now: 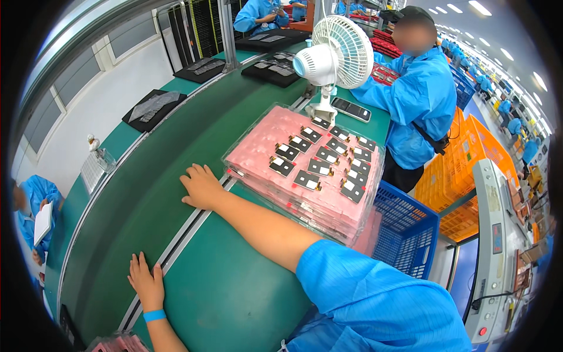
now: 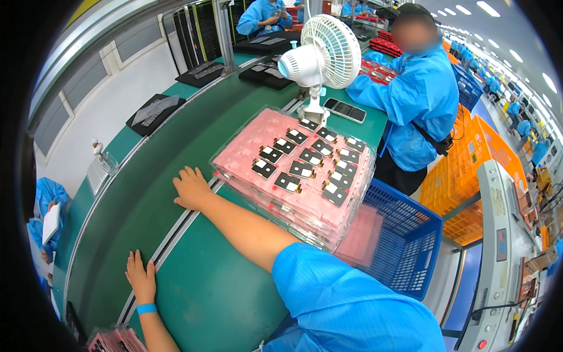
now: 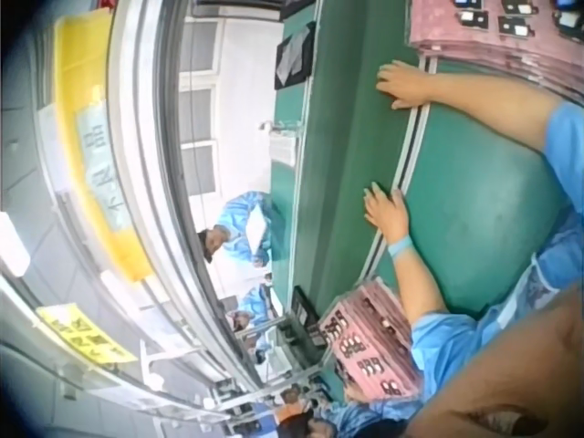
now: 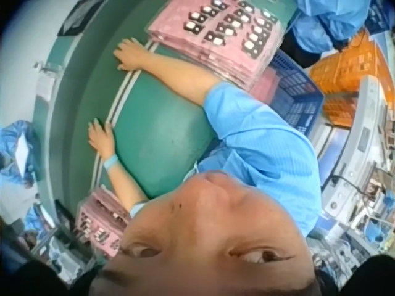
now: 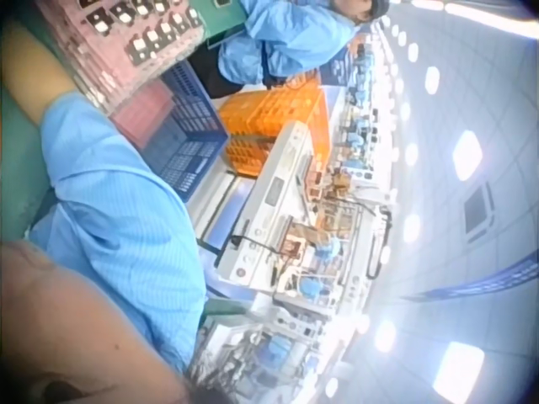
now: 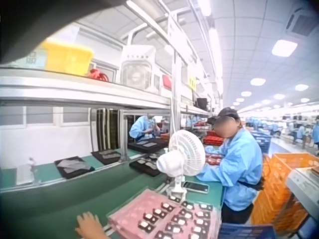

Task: Manually assemble small electronic sensor modules onto a component tray on an industrial assembly line.

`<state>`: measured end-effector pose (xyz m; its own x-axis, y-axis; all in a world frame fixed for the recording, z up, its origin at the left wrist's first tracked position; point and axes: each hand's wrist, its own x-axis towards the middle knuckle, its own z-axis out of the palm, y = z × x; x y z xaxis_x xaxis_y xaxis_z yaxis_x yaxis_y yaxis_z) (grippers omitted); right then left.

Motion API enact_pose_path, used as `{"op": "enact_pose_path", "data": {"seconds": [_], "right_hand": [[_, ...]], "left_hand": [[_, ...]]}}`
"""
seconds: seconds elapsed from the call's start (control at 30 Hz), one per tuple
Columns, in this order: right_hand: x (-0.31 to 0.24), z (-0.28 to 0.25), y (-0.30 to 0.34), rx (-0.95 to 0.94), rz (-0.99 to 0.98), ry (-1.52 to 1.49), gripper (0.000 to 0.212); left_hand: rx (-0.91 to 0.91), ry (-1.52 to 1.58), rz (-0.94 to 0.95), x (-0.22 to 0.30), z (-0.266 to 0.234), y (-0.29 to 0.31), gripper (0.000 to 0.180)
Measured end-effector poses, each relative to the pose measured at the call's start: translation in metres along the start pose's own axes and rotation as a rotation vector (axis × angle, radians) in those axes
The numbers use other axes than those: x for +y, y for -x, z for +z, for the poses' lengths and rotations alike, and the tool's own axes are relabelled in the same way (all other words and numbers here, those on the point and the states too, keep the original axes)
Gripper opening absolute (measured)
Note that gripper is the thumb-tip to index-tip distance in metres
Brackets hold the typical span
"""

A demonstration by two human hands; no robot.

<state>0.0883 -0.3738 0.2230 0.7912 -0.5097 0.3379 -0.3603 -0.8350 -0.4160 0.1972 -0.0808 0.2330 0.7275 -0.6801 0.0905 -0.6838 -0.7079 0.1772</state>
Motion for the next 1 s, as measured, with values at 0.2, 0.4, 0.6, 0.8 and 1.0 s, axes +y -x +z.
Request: {"op": "enact_pose_path", "data": {"seconds": [0.2,0.4,0.6,0.8,1.0], "right_hand": [[0.0020,-0.0053,-0.0004,-0.067,-0.014,-0.024,0.068],[0.0010,-0.0042,-0.0028,-0.154,-0.050,0.034,0.081],[-0.0005,-0.0053,-0.0050,-0.250,-0.033,0.109,0.086],[-0.0017,-0.0041,-0.0043,-0.251,-0.075,0.167,0.081],[0.0019,-0.0032,-0.0011,-0.156,-0.057,0.127,0.074]], "left_hand": [[0.006,0.036,0.012,0.0013,0.0018,-0.0007,0.057],[0.018,0.062,0.029,0.0024,-0.0012,0.0014,0.056],[0.019,0.077,0.067,0.0006,0.0003,0.0004,0.056],[0.026,0.083,0.066,-0.0025,0.0020,0.0004,0.056],[0.036,0.118,0.089,-0.0041,0.0030,0.0005,0.056]]}}
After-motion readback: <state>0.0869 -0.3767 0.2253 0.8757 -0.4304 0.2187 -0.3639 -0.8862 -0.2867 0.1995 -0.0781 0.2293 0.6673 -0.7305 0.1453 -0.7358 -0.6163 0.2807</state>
